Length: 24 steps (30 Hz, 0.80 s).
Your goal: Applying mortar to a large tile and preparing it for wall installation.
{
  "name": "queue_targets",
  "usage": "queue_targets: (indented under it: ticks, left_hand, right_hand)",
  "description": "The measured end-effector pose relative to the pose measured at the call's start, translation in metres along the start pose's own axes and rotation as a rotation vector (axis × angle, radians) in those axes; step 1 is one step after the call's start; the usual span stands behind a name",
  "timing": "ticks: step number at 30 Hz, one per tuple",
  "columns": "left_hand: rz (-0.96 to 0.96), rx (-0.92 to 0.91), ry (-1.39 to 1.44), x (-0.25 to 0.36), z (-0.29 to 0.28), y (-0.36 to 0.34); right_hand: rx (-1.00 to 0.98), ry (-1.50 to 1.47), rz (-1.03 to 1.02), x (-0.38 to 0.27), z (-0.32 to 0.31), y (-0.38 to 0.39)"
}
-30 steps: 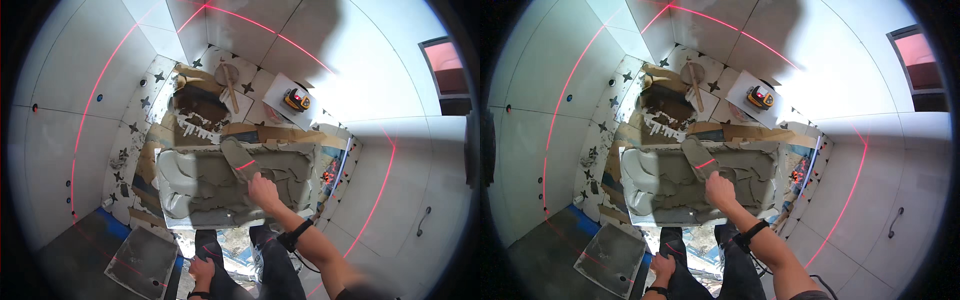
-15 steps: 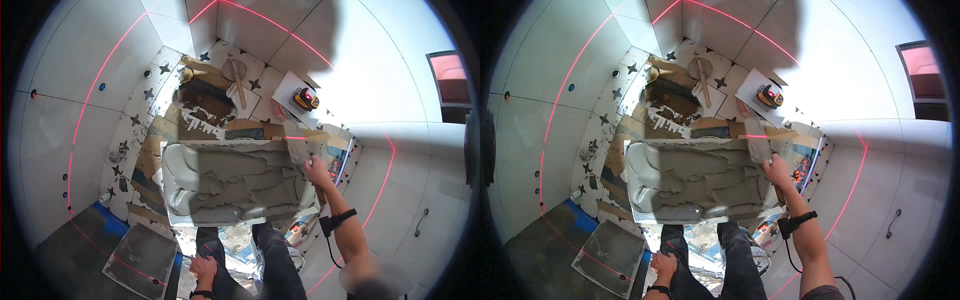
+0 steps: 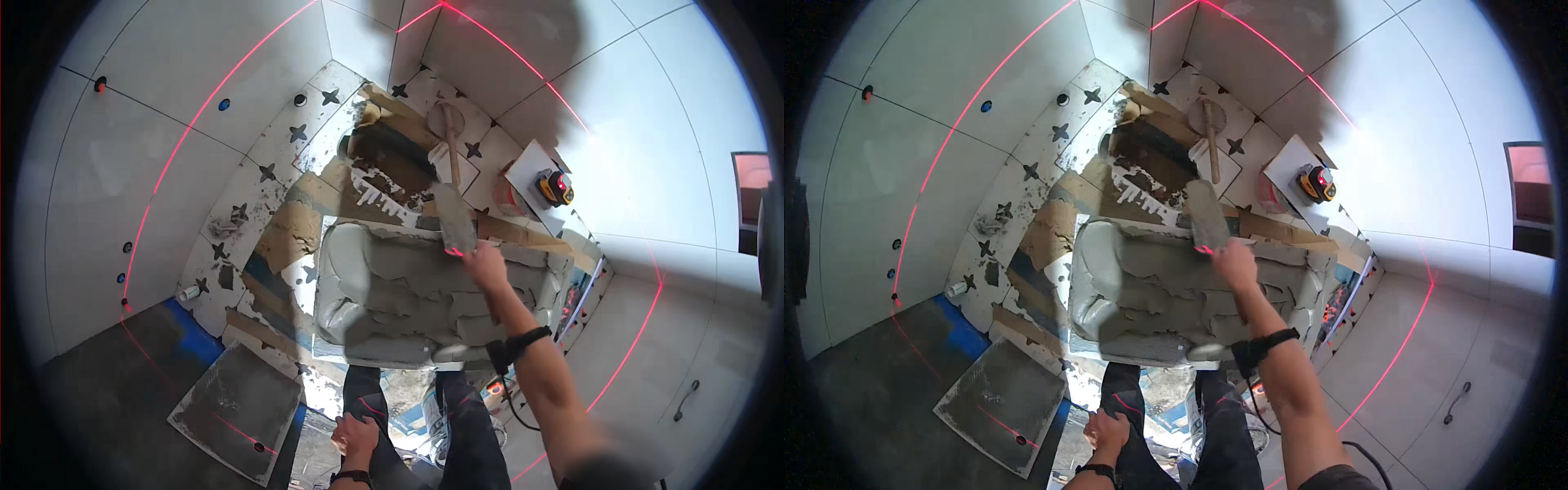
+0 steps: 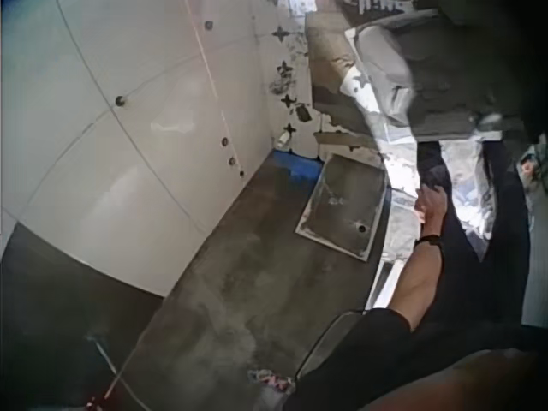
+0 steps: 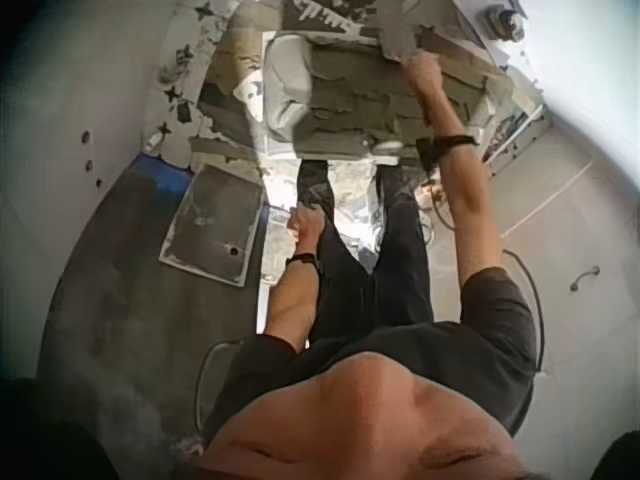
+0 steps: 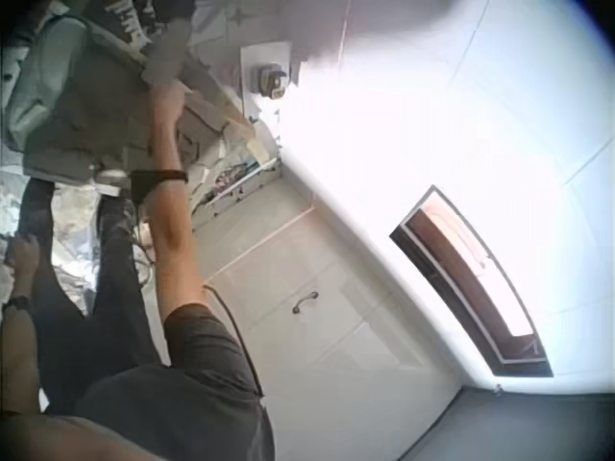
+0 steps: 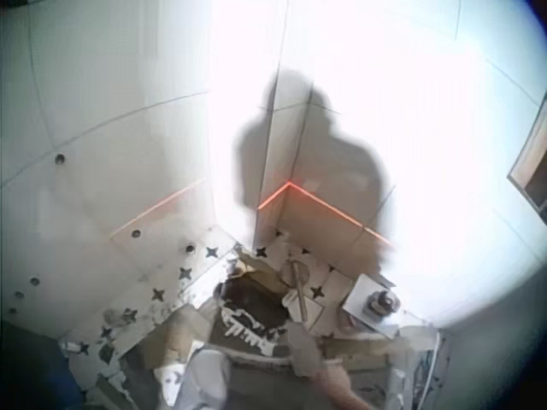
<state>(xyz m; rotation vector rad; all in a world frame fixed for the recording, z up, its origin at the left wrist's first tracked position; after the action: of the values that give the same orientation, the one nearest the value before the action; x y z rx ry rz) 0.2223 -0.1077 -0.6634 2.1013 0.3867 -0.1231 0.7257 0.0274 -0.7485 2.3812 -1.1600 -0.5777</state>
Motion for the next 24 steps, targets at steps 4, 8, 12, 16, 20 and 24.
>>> queue_targets:
  ticks: [4, 8, 12, 16, 20, 24]
  left_hand:
    - [0.011, 0.003, -0.011, -0.015, 0.004, -0.003]
    - [0.051, 0.003, -0.023, 0.006, 0.003, -0.007]
    - [0.036, -0.011, -0.03, -0.007, -0.007, -0.008]
    - [0.036, 0.004, 0.004, 0.003, -0.02, -0.001]
    - [0.033, -0.019, 0.007, 0.009, -0.019, 0.002]
    - [0.043, 0.045, 0.024, 0.006, -0.007, -0.006]
  right_hand:
    - [-0.101, 0.112, -0.19, -0.146, 0.024, 0.087]
    - [-0.071, 0.087, -0.2, -0.198, 0.047, 0.097]
    - [0.031, 0.126, -0.094, -0.132, 0.05, 0.095]
    - [0.208, 0.324, 0.108, 0.009, 0.001, 0.069]
    - [0.362, 0.452, 0.157, 0.088, -0.05, 0.006]
    - [0.339, 0.438, 0.109, 0.102, -0.068, -0.029]
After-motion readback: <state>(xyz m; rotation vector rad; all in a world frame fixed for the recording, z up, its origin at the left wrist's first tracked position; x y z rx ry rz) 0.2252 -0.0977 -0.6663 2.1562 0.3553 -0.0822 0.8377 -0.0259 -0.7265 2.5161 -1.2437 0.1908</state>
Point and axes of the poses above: each hand's wrist, its own y-axis away from the middle knuckle, its own z-axis out of the palm, x = y × z, the point moved 8 cm from there along -y, towards the middle knuckle, and after that the axes turned 5 degrees about y, right-handed, at the moved point
